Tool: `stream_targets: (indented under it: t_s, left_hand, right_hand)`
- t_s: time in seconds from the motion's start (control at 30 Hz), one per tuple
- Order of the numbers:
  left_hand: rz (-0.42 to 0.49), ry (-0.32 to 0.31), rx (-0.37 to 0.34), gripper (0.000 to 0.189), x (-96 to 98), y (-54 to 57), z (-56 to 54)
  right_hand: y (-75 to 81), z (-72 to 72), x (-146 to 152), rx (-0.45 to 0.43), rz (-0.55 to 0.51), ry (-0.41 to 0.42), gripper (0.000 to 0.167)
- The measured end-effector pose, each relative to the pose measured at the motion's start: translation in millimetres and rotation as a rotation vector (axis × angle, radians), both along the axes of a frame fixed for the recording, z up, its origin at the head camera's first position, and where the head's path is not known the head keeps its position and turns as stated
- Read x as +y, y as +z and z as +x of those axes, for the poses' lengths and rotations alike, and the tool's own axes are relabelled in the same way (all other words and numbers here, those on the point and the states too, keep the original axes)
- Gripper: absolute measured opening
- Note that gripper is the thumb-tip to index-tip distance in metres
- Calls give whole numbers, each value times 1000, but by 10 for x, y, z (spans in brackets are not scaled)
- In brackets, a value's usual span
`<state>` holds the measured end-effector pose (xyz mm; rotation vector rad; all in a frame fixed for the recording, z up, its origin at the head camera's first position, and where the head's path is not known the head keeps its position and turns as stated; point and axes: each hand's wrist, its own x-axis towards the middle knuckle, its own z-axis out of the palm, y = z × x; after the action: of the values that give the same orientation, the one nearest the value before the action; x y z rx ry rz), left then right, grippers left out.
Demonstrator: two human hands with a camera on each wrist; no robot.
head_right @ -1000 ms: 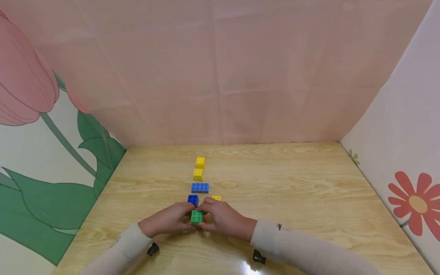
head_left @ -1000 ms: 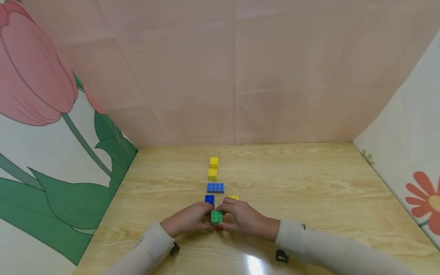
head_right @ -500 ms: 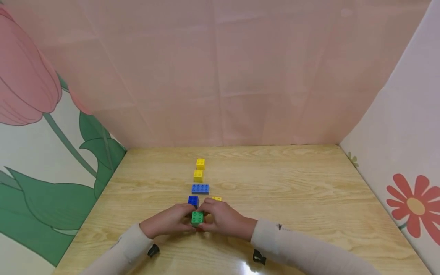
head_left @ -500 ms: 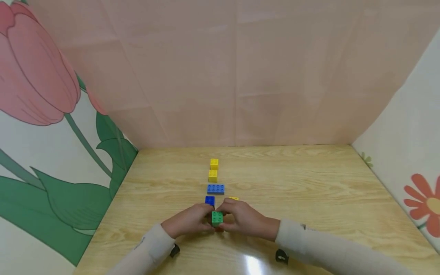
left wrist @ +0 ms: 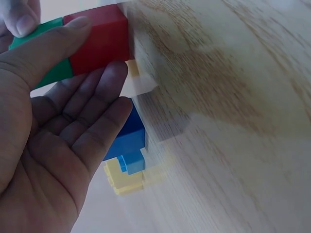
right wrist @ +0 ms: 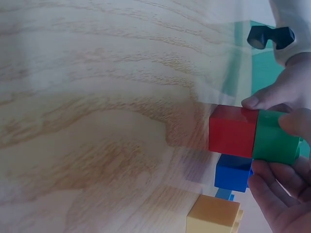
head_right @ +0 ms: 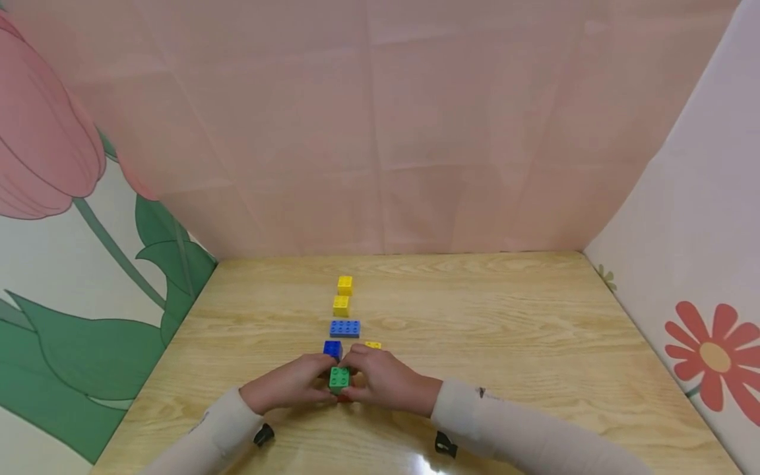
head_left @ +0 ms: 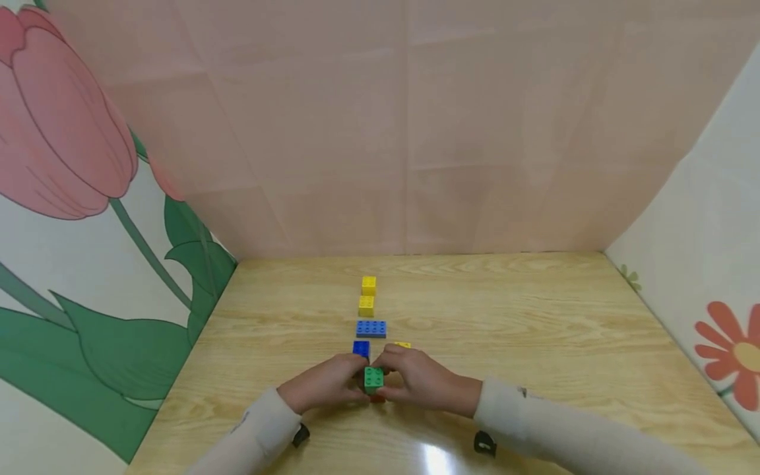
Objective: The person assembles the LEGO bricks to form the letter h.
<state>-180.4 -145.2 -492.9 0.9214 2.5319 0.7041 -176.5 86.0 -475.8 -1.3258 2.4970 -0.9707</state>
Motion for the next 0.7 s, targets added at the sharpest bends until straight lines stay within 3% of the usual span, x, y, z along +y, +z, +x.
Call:
stream_targets:
  t_s: [0.37,0.7]
  left_hand:
    - [-12,-11,-33,29,41,-13,-11]
    - [-36,18,-56,29,12,-17,-13]
  right_hand:
    - [6,-5,28,9,21,4,26]
    - [54,-18,-1,1,27,25,26]
